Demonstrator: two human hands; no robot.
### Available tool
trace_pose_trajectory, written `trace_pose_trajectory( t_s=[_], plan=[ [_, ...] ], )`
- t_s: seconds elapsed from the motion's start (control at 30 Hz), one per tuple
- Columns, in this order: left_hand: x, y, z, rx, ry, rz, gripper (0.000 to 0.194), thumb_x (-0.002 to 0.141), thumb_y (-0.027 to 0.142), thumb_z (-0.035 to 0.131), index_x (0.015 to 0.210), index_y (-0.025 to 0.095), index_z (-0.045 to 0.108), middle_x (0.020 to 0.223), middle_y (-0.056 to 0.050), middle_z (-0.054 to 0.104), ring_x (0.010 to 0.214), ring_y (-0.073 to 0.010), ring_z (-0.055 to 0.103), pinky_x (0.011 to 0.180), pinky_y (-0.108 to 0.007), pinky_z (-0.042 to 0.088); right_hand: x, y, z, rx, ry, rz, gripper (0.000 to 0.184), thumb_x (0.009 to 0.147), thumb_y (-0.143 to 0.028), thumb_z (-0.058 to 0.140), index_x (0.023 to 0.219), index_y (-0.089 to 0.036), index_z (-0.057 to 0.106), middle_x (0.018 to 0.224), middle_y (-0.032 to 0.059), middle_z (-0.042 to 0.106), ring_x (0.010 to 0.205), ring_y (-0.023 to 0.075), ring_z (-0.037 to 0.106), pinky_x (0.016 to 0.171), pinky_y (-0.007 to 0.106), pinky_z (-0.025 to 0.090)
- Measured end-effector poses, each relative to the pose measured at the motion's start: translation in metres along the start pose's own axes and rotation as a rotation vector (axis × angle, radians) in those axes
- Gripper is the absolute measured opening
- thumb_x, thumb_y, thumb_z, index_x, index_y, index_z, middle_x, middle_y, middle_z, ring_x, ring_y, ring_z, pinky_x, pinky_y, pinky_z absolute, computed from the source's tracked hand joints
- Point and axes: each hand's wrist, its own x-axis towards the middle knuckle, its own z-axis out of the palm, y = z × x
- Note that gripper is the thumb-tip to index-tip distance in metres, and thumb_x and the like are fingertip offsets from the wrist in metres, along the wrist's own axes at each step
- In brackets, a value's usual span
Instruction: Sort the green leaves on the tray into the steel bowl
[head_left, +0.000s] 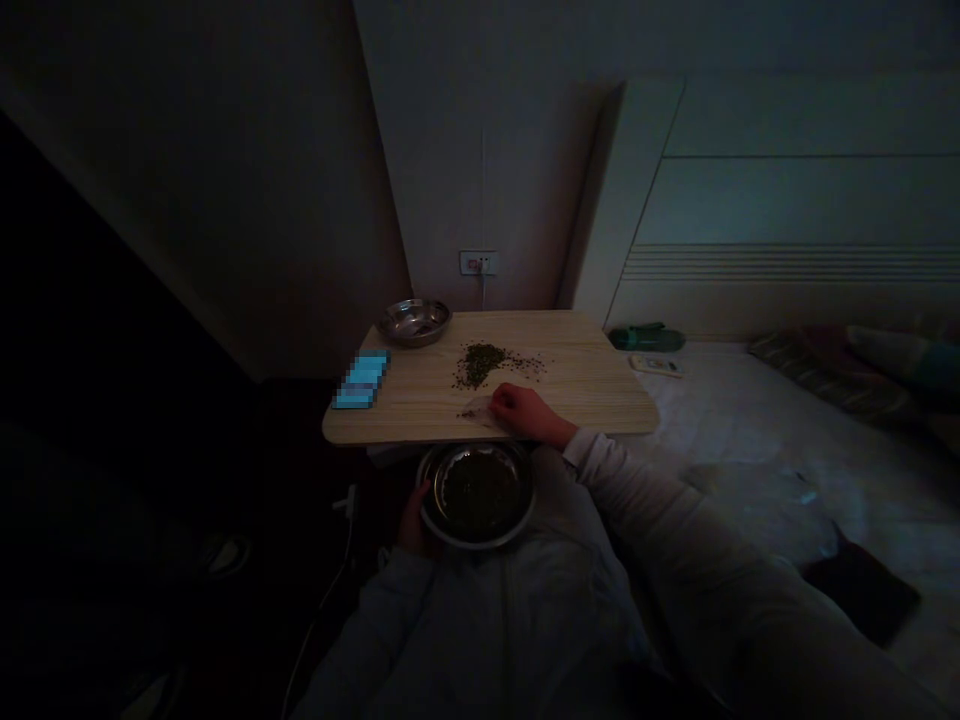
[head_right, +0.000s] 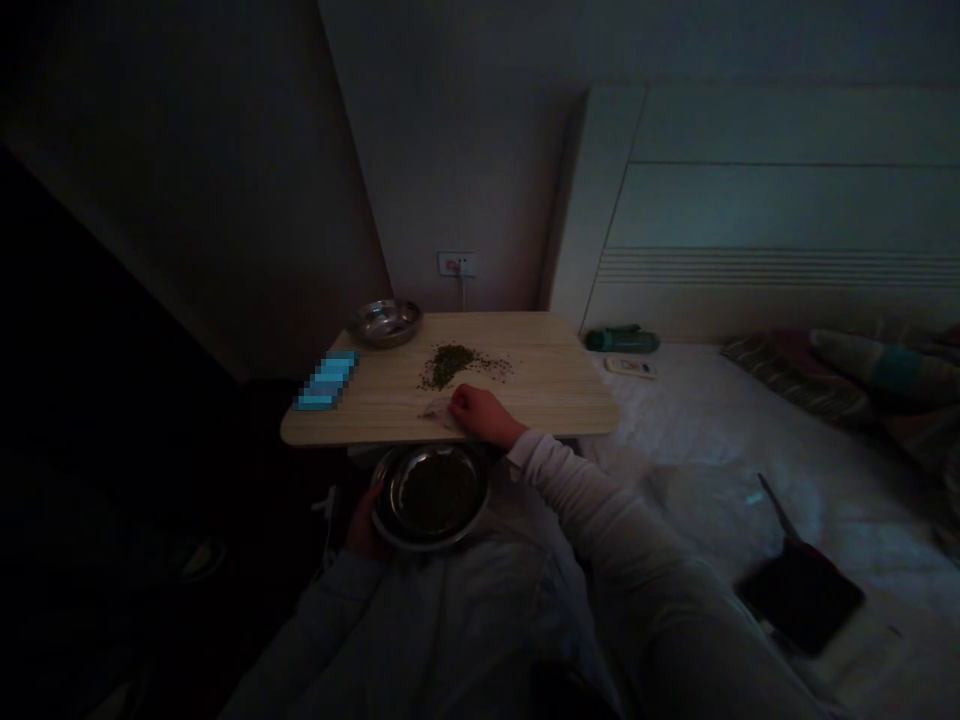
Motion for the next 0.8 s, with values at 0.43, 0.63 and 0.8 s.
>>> trace_pose_trajectory(
  t_s=[0.43, 0.63, 0.8],
  plan=[
    [0.005, -0.002, -0.005, -0.025, 0.009, 0.014, 0.026, 0.080, 0.023, 0.051, 0.092, 0.016, 0.072, 0.072, -0.008, 0.076, 0.098, -0.0256, 0.068, 0.097, -0.038, 0.045, 0.000, 0.018, -0.020, -0.048, 0.017, 0.058, 0.008, 0.080, -0.020, 0.056, 0.080, -0.015, 0.062, 0.076, 0.0044, 0.065, 0.067, 0.0125, 0.053, 0.062, 0.023, 0.037],
    [-0.004, 0.000, 0.003, -0.017, 0.060, 0.001, 0.026, 0.083, 0.022, 0.048, 0.085, 0.015, 0.072, 0.067, -0.007, 0.075, 0.095, -0.0257, 0.069, 0.097, -0.039, 0.046, 0.004, 0.024, -0.024, -0.044, 0.066, 0.101, 0.007, 0.080, -0.021, 0.058, 0.079, -0.015, 0.061, 0.076, 0.0050, 0.065, 0.068, 0.0137, 0.054, 0.064, 0.024, 0.037],
    [-0.006, 0.001, 0.004, -0.030, 0.058, -0.002, 0.026, 0.082, 0.023, 0.048, 0.088, 0.016, 0.073, 0.067, -0.007, 0.075, 0.098, -0.0264, 0.068, 0.096, -0.040, 0.046, 0.009, 0.024, -0.018, 0.006, 0.039, -0.009, 0.008, 0.081, -0.023, 0.057, 0.079, -0.016, 0.061, 0.073, 0.0031, 0.064, 0.065, 0.0124, 0.053, 0.062, 0.023, 0.038]
  ],
)
